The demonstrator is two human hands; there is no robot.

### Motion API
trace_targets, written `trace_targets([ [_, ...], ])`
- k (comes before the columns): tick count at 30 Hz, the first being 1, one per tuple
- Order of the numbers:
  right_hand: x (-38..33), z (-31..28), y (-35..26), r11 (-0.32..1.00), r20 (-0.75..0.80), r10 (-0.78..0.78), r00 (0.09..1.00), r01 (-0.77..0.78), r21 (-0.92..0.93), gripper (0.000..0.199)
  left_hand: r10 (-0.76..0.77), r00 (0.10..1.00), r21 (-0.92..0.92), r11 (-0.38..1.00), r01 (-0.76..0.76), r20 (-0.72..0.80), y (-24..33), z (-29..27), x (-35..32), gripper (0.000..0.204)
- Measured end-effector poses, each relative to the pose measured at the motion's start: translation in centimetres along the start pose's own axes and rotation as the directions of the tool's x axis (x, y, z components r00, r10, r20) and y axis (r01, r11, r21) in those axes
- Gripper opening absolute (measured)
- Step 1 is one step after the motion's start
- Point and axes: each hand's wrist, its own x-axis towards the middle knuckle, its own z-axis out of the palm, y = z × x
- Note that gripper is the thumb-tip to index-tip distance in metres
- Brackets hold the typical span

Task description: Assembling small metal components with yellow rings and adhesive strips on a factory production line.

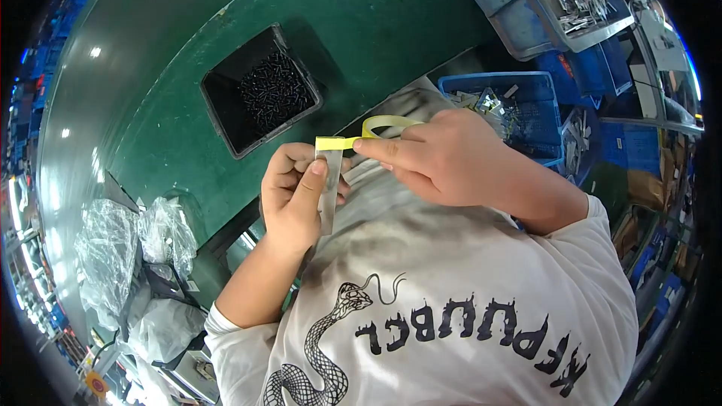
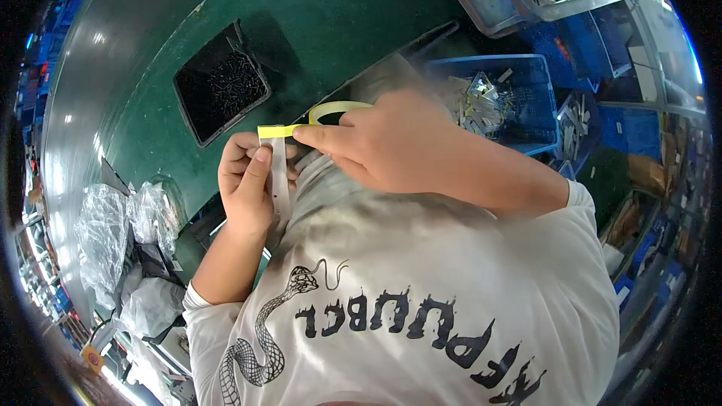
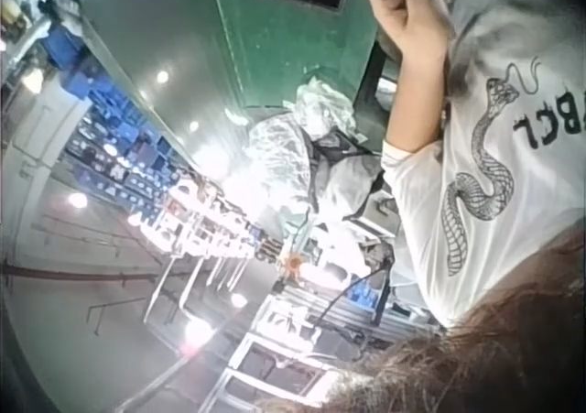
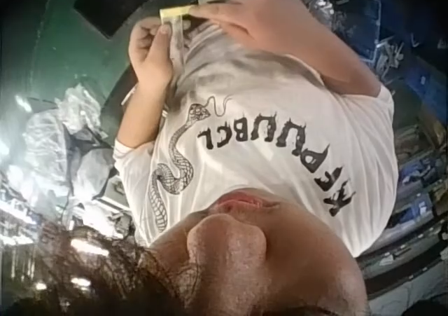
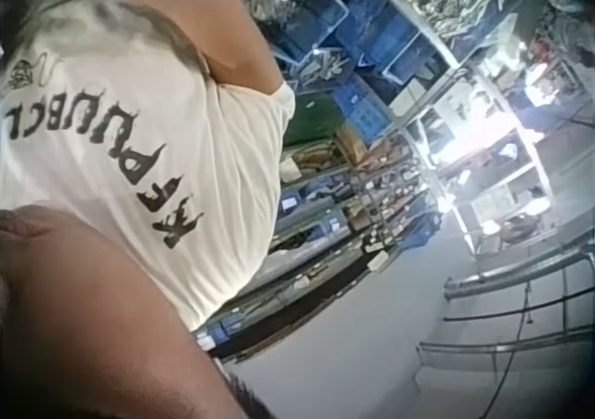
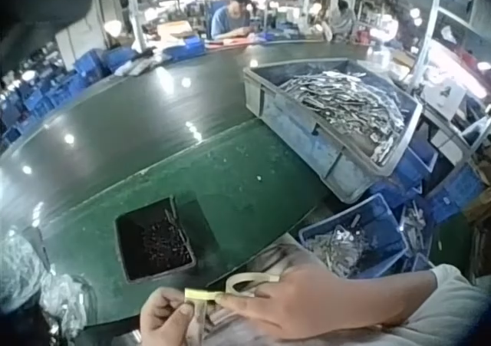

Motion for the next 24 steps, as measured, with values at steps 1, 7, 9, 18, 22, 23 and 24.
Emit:
trace_targets([
  [1,0.1,-0.2,0.0,1.000,-0.002,-0.008,1.000,0.008,0.002,0.040,-0.006,1.000,-0.042,0.999,0.007,0.013,0.1,0.0,0.0,0.015],
  [7,1.4,-0.5,1.1,0.987,-0.018,-0.127,0.992,0.125,-0.098,0.040,-0.061,0.997,0.069,0.995,0.065,-0.055,1.7,1.0,0.5,0.011],
  [9,1.8,-0.8,1.8,0.943,-0.041,-0.246,0.968,0.229,-0.243,0.037,-0.044,0.987,0.143,0.988,0.066,-0.153,2.8,1.9,0.8,0.009],
  [18,6.7,-2.4,3.9,0.926,-0.136,-0.269,0.954,0.217,-0.310,0.031,0.050,0.954,0.385,0.920,0.071,-0.296,7.0,2.2,5.4,0.023],
  [22,8.6,-2.5,4.3,0.931,-0.045,-0.231,0.972,0.207,-0.301,0.025,-0.009,0.943,0.343,0.930,0.130,-0.334,7.3,1.7,6.8,0.024],
  [23,9.0,-2.6,4.4,0.928,0.022,-0.206,0.978,0.202,-0.315,0.023,-0.014,0.939,0.366,0.919,0.147,-0.343,7.4,1.5,7.0,0.024],
  [24,9.3,-2.6,4.5,0.929,0.018,-0.202,0.979,0.198,-0.313,0.023,-0.018,0.936,0.389,0.906,0.164,-0.352,7.5,1.3,7.3,0.024],
])
